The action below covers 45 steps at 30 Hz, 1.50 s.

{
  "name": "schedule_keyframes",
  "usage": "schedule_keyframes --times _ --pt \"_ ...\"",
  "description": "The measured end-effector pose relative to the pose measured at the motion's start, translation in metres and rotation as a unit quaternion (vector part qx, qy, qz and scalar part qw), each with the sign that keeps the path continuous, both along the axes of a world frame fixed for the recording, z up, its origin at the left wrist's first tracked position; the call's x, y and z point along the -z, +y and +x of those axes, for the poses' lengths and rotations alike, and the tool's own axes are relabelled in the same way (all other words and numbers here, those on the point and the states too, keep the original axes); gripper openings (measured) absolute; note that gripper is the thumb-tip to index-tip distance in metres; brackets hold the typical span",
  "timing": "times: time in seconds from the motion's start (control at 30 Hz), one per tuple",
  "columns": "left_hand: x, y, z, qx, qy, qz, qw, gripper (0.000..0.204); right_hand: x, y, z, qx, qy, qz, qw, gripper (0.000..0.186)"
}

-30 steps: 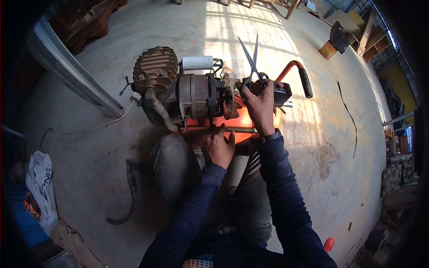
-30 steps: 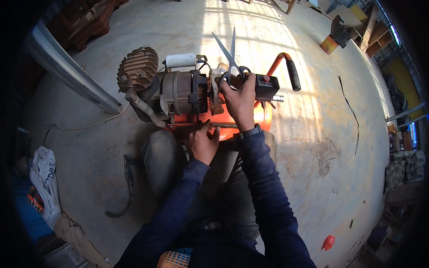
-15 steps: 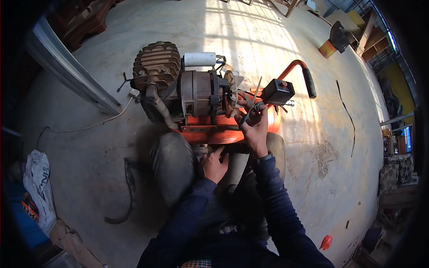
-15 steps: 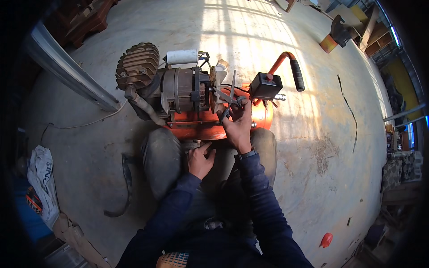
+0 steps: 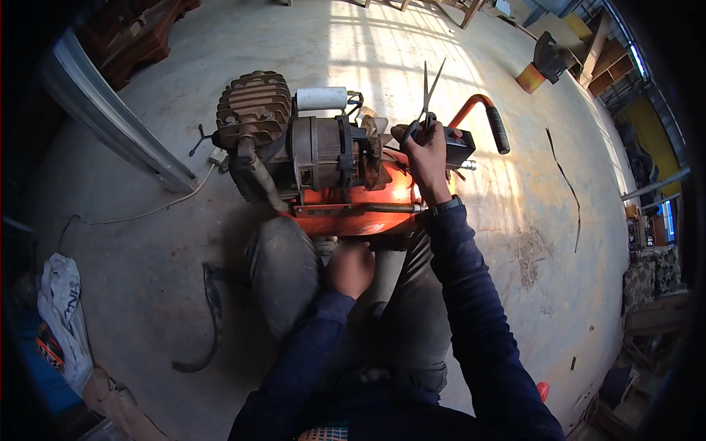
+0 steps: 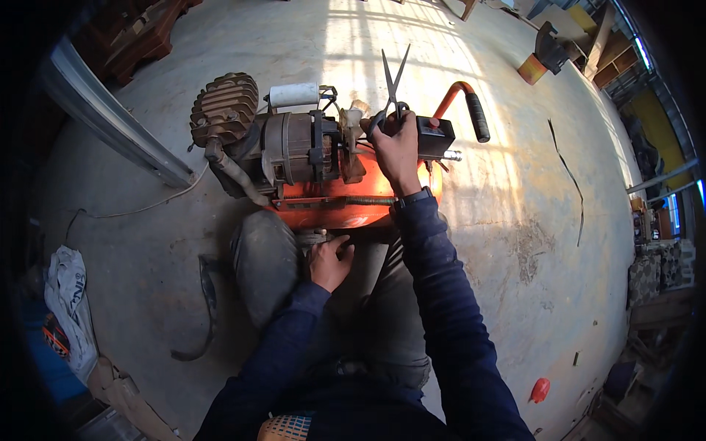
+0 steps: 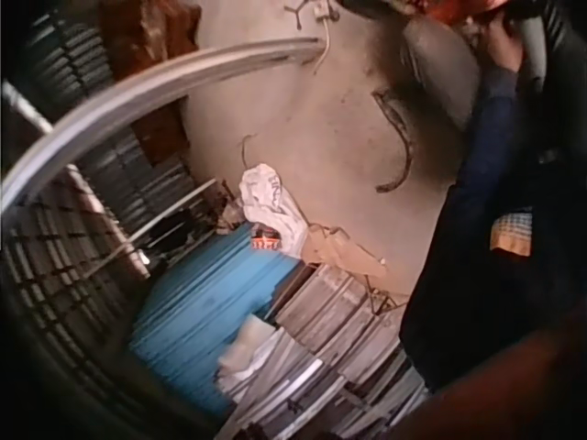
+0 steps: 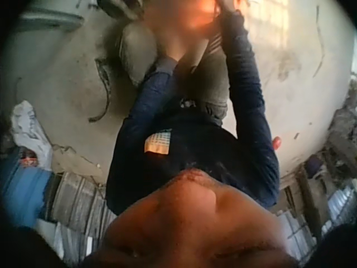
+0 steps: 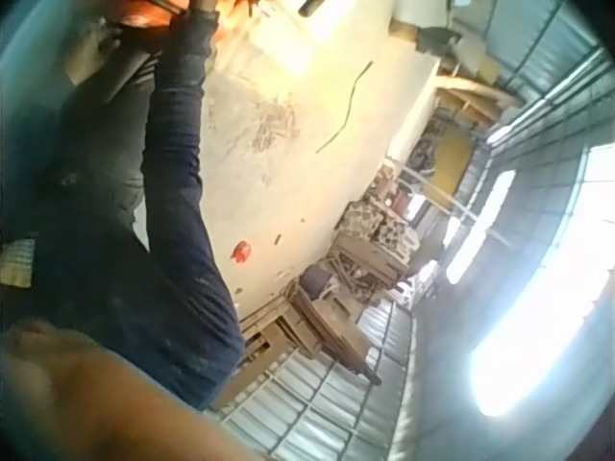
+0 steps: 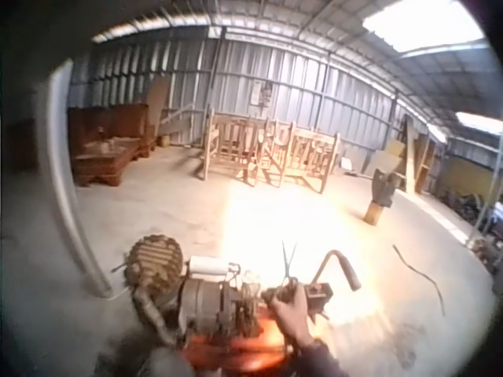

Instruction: Repairing an air compressor by cutting and fitting rubber gasket components.

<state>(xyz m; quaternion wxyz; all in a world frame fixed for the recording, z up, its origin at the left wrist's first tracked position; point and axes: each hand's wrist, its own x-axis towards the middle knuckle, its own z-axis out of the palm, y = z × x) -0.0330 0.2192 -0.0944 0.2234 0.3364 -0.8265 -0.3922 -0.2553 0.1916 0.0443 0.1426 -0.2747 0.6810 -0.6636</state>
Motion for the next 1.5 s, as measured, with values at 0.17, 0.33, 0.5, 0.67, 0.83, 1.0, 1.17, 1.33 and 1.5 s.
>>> schedule_keyframes --times 0.17,0.33,0.5,0.67,0.83,1.0,1.17,1.33,1.5 --pt "0.006 0.0 -0.002 0.012 -0.014 -0.012 1.0 0.028 0.004 -0.013 -0.015 -0.063 -0.128 0.029 0.989 0.023" --pt "0.005 -0.002 -0.001 0.017 0.009 0.021 1.0 0.028 0.045 0.008 0.02 -0.051 -0.05 -0.049 0.996 0.026" --pt "0.004 0.003 -0.008 0.034 -0.014 0.026 0.999 0.029 0.095 0.038 0.042 -0.07 -0.045 -0.134 0.988 0.034" --pt "-0.001 0.0 -0.006 0.045 -0.03 0.071 0.996 0.029 0.096 0.054 0.045 -0.041 -0.136 -0.105 0.984 0.038" --pt "0.012 0.002 0.0 0.01 0.002 -0.011 1.0 0.028 0.02 0.021 0.036 0.01 -0.104 -0.16 0.982 0.031" --pt "0.007 0.005 -0.006 0.038 -0.049 0.011 0.998 0.028 -0.017 -0.01 -0.001 -0.08 -0.072 -0.053 0.993 0.03" --pt "0.009 0.003 -0.003 0.026 -0.031 0.008 0.999 0.028 0.028 0.014 0.037 -0.133 -0.108 -0.135 0.976 0.04" --pt "0.015 0.011 -0.008 0.041 -0.017 -0.007 0.999 0.029 0.076 0.052 0.064 -0.089 0.008 -0.076 0.993 0.047" --pt "0.01 0.008 -0.01 0.055 -0.037 0.025 0.998 0.028 0.053 0.054 0.056 -0.073 0.018 -0.035 0.997 0.04"
